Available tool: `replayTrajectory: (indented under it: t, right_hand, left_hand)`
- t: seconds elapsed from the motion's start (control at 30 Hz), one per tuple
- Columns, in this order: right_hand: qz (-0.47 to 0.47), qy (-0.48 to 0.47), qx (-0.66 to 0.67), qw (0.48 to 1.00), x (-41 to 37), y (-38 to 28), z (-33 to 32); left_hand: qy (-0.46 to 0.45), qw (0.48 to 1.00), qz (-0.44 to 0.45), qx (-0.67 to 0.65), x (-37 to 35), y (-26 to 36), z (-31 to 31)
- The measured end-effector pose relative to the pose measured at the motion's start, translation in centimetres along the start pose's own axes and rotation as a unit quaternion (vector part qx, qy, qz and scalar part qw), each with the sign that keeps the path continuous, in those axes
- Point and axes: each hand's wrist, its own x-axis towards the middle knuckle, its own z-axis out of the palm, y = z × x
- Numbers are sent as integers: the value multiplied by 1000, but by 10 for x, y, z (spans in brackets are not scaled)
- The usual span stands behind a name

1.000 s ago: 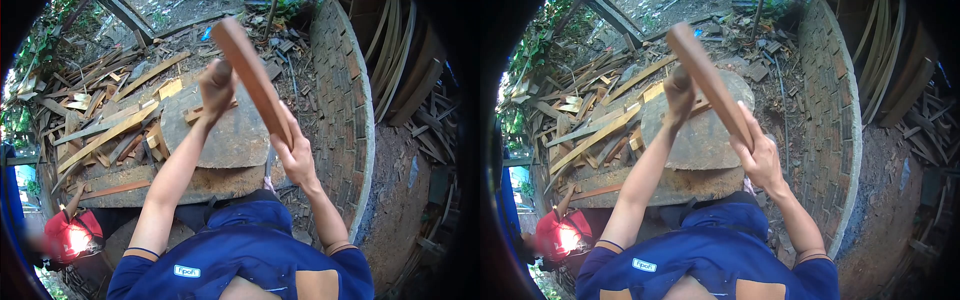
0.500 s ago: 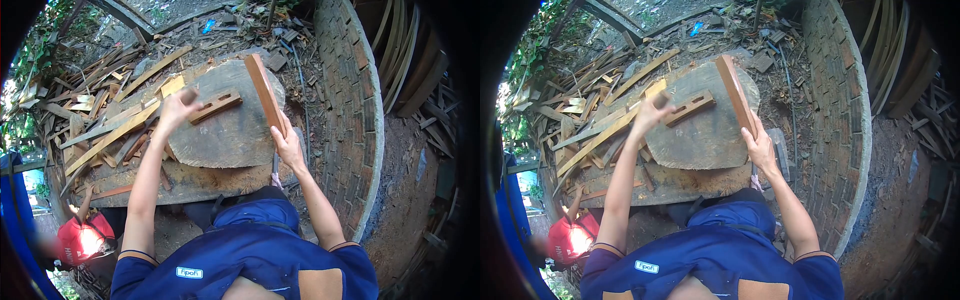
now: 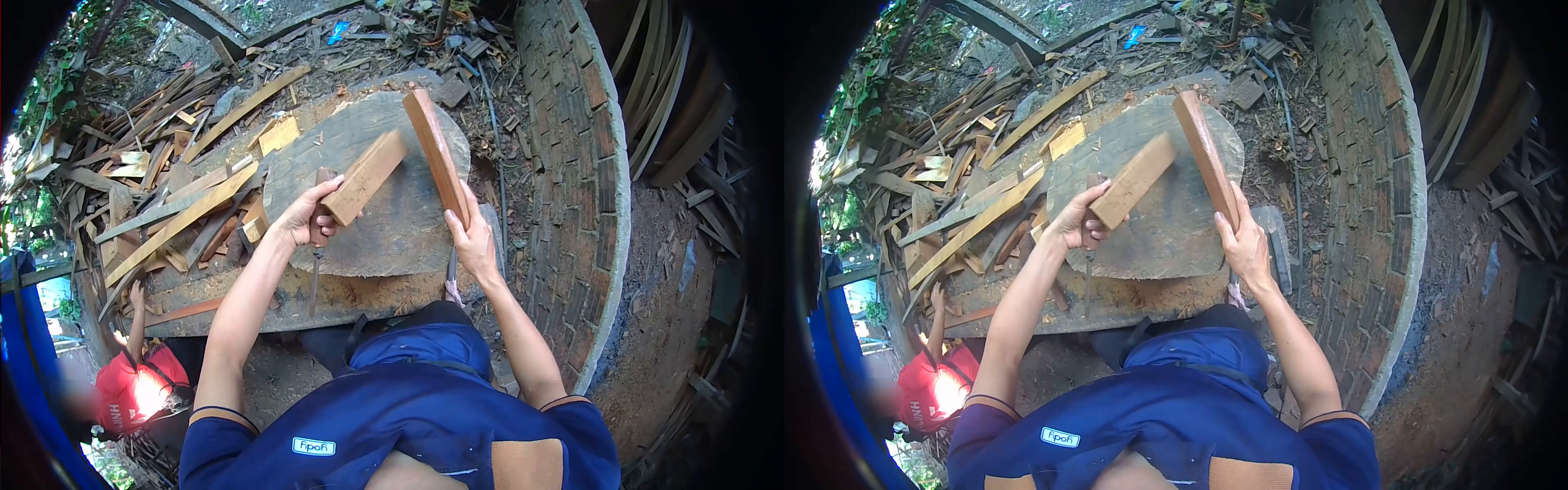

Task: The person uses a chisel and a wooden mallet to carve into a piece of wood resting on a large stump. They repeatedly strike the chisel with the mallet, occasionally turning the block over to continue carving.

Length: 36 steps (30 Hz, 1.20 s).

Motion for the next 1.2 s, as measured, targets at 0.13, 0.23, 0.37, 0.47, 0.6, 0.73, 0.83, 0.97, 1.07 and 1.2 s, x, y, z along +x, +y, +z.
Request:
replayTrajectory:
  t: [0.13, 0.23, 0.37, 0.47, 0.6, 0.73, 0.83, 0.97, 1.07, 1.2]
  right_hand:
    - [-1, 14, -22, 1000, 0, 1, -1]
    - [-27, 7, -20, 999, -1, 2, 1]
    - [-103, 59, -17, 993, 3, 11, 4]
    - [-65, 58, -4, 996, 3, -7, -1]
    - [-41, 68, -52, 996, 26, -18, -4]
    - [-62, 66, -196, 976, 34, -16, 6]
    - [-79, 57, -285, 954, 32, -19, 4]
    - [-74, 83, -234, 966, 29, -17, 8]
    - [-78, 89, -210, 971, 32, -19, 9]
    - [-70, 71, -220, 970, 32, -21, 7]
  left_hand:
    - [31, 999, -17, 15, 2, 4, -2]
    - [88, 969, 3, 229, 0, 11, -1]
    - [241, 564, 231, 755, 0, -1, 26]
    - [278, 507, 272, 770, -2, -11, 25]
    - [313, 496, 351, 730, 9, -36, -8]
    - [353, 451, 416, 706, 8, -55, -18]
    - [369, 453, 397, 708, 11, -61, -16]
    - [374, 433, 417, 706, 12, -63, -18]
    - [375, 430, 422, 705, 14, -62, -19]
    - [377, 436, 416, 704, 13, -63, -19]
